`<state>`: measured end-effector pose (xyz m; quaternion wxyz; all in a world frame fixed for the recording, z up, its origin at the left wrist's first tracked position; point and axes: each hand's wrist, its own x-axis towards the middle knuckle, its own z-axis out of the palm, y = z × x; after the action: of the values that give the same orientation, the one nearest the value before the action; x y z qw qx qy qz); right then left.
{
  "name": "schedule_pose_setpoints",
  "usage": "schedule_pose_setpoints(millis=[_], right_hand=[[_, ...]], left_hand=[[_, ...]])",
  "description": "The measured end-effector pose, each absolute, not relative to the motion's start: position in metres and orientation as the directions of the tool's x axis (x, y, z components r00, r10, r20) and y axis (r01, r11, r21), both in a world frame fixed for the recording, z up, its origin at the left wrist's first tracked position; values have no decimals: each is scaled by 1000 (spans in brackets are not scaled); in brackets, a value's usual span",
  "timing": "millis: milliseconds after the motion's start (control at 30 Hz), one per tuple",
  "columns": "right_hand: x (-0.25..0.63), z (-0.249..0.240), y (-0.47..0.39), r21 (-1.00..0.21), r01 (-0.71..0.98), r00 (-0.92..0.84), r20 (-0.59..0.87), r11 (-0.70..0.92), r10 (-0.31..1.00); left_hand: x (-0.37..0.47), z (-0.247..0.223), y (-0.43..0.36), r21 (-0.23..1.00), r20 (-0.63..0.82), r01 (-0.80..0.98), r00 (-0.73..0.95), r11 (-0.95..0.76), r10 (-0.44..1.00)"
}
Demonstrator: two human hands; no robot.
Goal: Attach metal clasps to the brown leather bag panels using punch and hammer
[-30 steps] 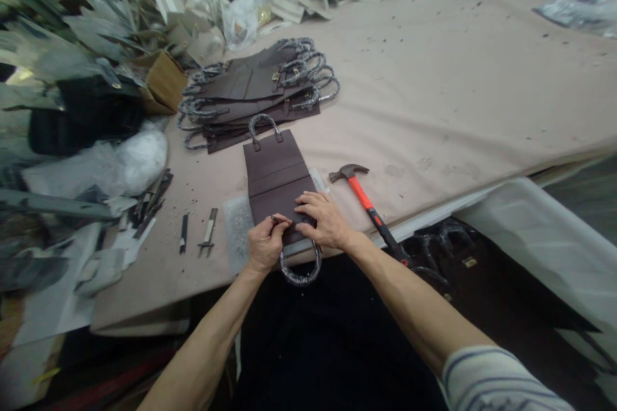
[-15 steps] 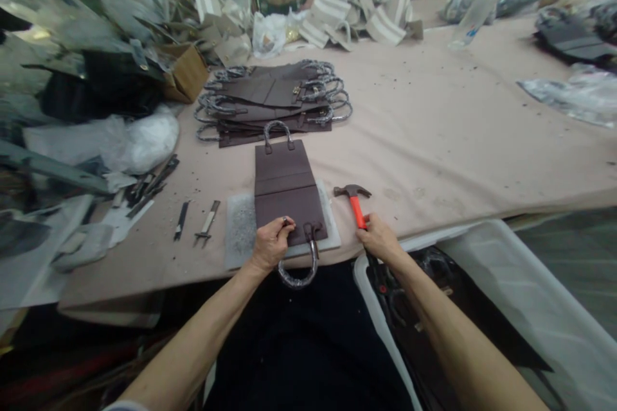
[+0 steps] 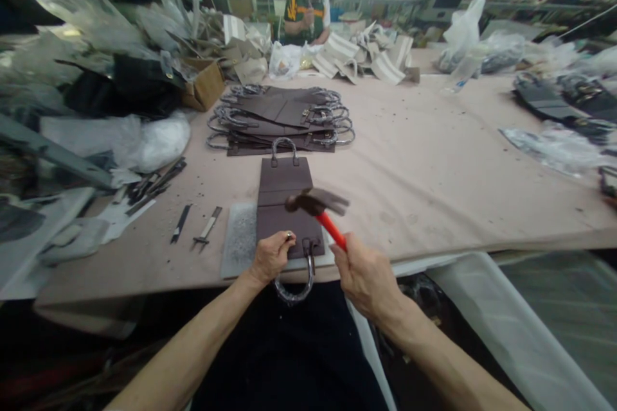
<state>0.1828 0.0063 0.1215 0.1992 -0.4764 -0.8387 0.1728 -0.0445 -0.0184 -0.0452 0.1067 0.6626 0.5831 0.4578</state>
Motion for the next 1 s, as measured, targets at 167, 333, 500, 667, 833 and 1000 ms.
schedule_pose_setpoints(millis=[167, 333, 500, 667, 833, 1000], right_hand=[[182, 141, 1, -291, 741, -584, 165, 605, 795], [172, 138, -4, -335, 736, -470, 371, 588, 801], [182, 125, 7, -262, 813, -564, -131, 520, 816], [198, 101, 42, -423, 855, -362, -74, 299, 929], [208, 47, 80, -414, 895, -259, -180, 166, 949], [195, 17, 86, -390, 890, -268, -27, 237, 963]], left_hand=[[-45, -44, -19, 647, 509, 694, -84, -316, 857], [-45, -44, -19, 642, 510, 699, -84, -313, 856], [-45, -42, -20, 654, 468, 701, -78, -286, 880], [-45, -39, -20, 692, 477, 652, -88, -311, 875], [-45, -37, -20, 702, 481, 639, -99, -315, 871], [-46, -31, -22, 708, 455, 643, -98, -292, 885]])
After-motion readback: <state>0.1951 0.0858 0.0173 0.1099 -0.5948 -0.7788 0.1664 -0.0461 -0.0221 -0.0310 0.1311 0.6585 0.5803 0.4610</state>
